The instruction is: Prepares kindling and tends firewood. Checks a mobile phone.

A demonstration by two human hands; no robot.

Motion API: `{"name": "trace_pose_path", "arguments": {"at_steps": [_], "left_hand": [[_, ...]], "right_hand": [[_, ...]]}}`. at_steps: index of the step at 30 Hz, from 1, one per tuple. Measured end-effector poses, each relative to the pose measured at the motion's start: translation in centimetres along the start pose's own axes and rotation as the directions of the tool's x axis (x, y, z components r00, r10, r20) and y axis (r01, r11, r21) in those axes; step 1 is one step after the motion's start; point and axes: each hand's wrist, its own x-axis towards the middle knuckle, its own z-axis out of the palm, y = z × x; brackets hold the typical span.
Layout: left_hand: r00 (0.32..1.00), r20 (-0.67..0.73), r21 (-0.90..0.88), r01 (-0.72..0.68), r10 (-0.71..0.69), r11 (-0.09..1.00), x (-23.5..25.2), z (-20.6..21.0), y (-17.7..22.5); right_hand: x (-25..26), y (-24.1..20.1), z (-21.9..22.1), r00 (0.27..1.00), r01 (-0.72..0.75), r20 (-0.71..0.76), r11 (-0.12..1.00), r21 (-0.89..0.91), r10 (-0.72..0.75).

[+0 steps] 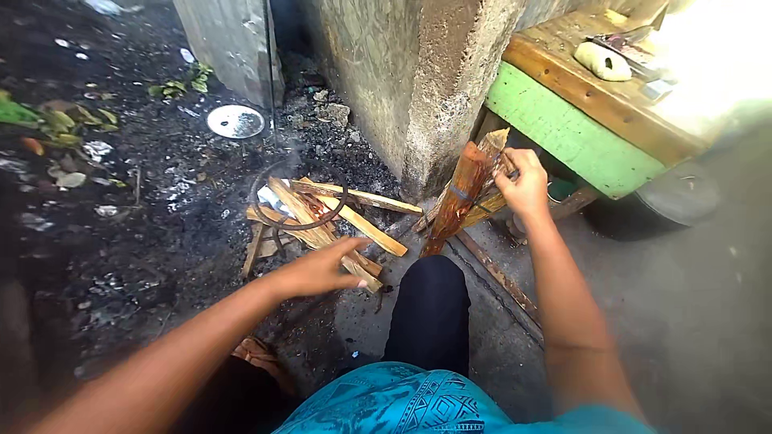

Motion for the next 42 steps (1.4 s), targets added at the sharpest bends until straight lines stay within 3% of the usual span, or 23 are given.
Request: {"name": "trace_pose_path", "arguments": {"at_steps": [3,7,10,13,18,21,25,27,29,31,36,39,42], "left_hand": [[0.973,-0.180,0.008,-0.143,0.142,0.990,5.9,-0.1,3.8],[0.908,-0.288,-0.006,-0.319,0.304,0.948,13.1,-0.3,9.0],[0.839,-0.289,-0.050,-0.493,0.460,0.868,16.5,0.0,10.2],[0.808,-0.315,-0.175,-0.565,0.498,0.806,16.4,0.4,9.8],[0.825,-0.382,-0.355,-0.547,0.417,0.758,15.4,2.7,9.0],[0.852,-0.315,-0.460,-0.522,0.418,0.719,16.1,4.0,8.3],[0.860,-0.268,-0.433,-0.510,0.435,0.743,17.3,4.4,8.9],[0.844,-0.284,-0.345,-0.533,0.455,0.773,18.0,4.5,9.2],[0.839,-0.282,-0.293,-0.538,0.466,0.791,18.8,4.4,9.6],[0.852,-0.255,-0.298,-0.520,0.458,0.800,19.4,4.4,10.0],[0.872,-0.154,-0.379,-0.487,0.465,0.787,20.7,3.9,10.5],[0.865,-0.086,-0.369,-0.488,0.494,0.791,20.6,3.3,11.0],[0.868,-0.122,-0.322,-0.494,0.481,0.808,20.5,3.3,11.2]], "right_hand": [[-3.3,-0.9,0.0,0.998,0.050,-0.031,0.998,0.025,-0.050],[-6.5,-3.0,1.2,0.981,0.185,-0.070,0.983,0.022,-0.183],[-7.7,-4.1,2.3,0.945,0.310,-0.112,0.951,0.013,-0.307],[-7.7,-3.8,2.4,0.926,0.360,-0.128,0.932,0.026,-0.354],[-7.5,-2.7,1.9,0.912,0.403,-0.107,0.912,0.077,-0.395],[-7.6,-2.1,1.9,0.893,0.442,-0.144,0.892,0.097,-0.427],[-7.7,-0.5,2.3,0.878,0.462,-0.279,0.843,0.275,-0.390],[-7.5,0.9,2.4,0.895,0.443,-0.311,0.711,0.545,-0.320],[-7.2,2.1,2.3,0.928,0.366,-0.273,0.477,0.799,-0.255],[-7.5,3.4,2.1,0.949,0.276,-0.196,0.349,0.896,-0.248],[-9.3,5.8,3.7,0.957,0.207,-0.087,0.440,0.874,-0.276],[-9.1,5.1,4.3,0.960,0.257,-0.155,0.513,0.819,-0.235],[-8.8,4.2,4.8,0.963,0.266,-0.244,0.553,0.790,-0.114]]}}
